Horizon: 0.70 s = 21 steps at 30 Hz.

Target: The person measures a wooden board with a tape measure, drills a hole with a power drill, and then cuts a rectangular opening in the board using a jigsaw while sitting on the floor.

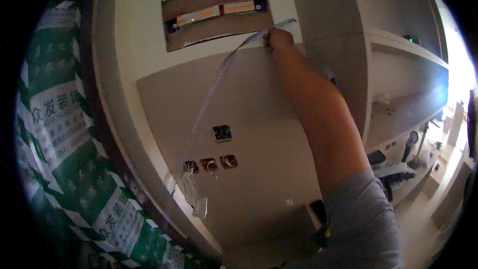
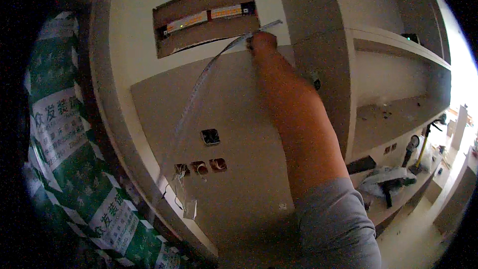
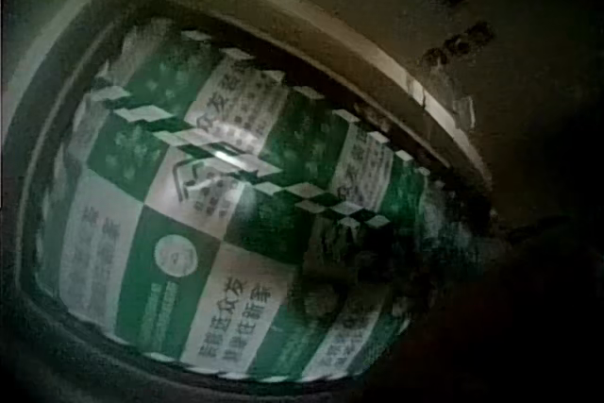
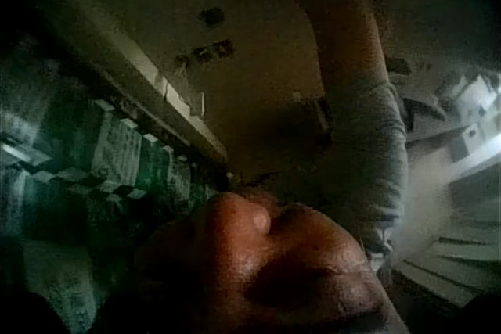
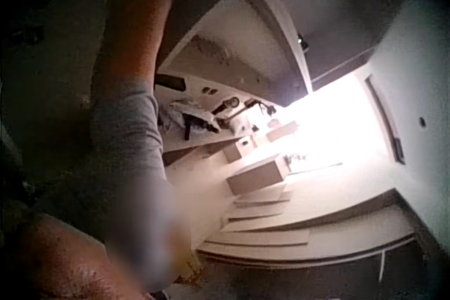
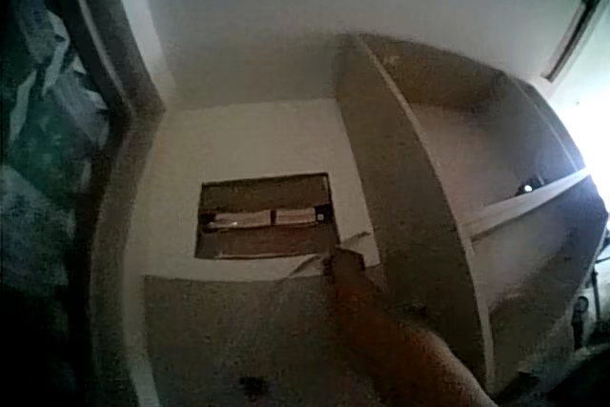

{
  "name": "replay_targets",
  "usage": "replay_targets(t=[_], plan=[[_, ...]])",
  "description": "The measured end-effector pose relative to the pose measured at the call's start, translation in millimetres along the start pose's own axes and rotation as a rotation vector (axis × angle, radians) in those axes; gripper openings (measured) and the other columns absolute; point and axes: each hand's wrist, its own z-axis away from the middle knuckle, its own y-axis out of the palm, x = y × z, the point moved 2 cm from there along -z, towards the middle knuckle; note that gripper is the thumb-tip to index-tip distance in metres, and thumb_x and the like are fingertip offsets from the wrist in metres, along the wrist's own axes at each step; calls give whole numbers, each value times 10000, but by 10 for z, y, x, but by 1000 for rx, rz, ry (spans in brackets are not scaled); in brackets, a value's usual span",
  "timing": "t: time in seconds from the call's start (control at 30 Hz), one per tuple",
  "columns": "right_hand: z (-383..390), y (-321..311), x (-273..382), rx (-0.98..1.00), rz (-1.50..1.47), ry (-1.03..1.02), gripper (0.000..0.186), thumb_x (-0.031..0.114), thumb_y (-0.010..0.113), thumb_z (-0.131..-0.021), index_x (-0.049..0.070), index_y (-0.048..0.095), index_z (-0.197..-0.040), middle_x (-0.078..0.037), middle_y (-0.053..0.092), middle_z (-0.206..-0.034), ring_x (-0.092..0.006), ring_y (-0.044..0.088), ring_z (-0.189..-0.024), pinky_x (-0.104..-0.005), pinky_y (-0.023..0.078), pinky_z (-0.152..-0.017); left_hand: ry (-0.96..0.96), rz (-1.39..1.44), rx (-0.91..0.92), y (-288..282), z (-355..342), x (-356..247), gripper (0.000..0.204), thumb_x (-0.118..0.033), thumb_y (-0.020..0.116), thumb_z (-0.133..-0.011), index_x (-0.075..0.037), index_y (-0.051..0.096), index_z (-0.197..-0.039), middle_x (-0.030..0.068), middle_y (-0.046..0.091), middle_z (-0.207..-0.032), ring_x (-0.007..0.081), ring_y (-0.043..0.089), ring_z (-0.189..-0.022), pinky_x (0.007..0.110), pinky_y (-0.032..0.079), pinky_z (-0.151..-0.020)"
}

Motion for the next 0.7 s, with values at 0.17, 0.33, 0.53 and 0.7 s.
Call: replay_targets(t=[0.17, 0.33, 0.53, 0.7], plan=[[515, 115, 460, -3, -523, 397, 215, 236, 576, -1062, 38, 661, -1061, -94, 716, -864, -163, 584, -607, -334, 395, -481, -45, -35, -84, -102, 166, -117, 289, -248, 565, -1058, 7, 675, -979, 145, 689, -841, 278, 671, -765, 414, 524, -699], [289, -124, 426, 84, -587, 388, 194, 193, 539, -1070, 25, 636, -1061, -152, 729, -872, -202, 605, -551, -339, 374, -422, -53, -47, -112, -12, 218, -245, 292, -248, 563, -1057, 8, 675, -971, 149, 691, -837, 285, 671, -759, 418, 523, -694], [-70, -350, 262, -142, -545, 319, 230, 131, 445, -1048, 10, 641, -1051, -102, 687, -786, -148, 591, -581, -271, 447, -472, -36, -64, -110, 94, 195, -372, 295, -247, 561, -1056, 8, 675, -961, 154, 694, -833, 295, 672, -752, 423, 523, -690], [120, -293, 376, -95, -517, 391, 195, 76, 460, -1001, -10, 634, -1002, -130, 638, -759, -204, 592, -574, -331, 458, -472, -32, -84, -120, 56, 199, -414, 298, -247, 560, -1055, 9, 675, -953, 157, 697, -829, 303, 672, -746, 428, 522, -686]])
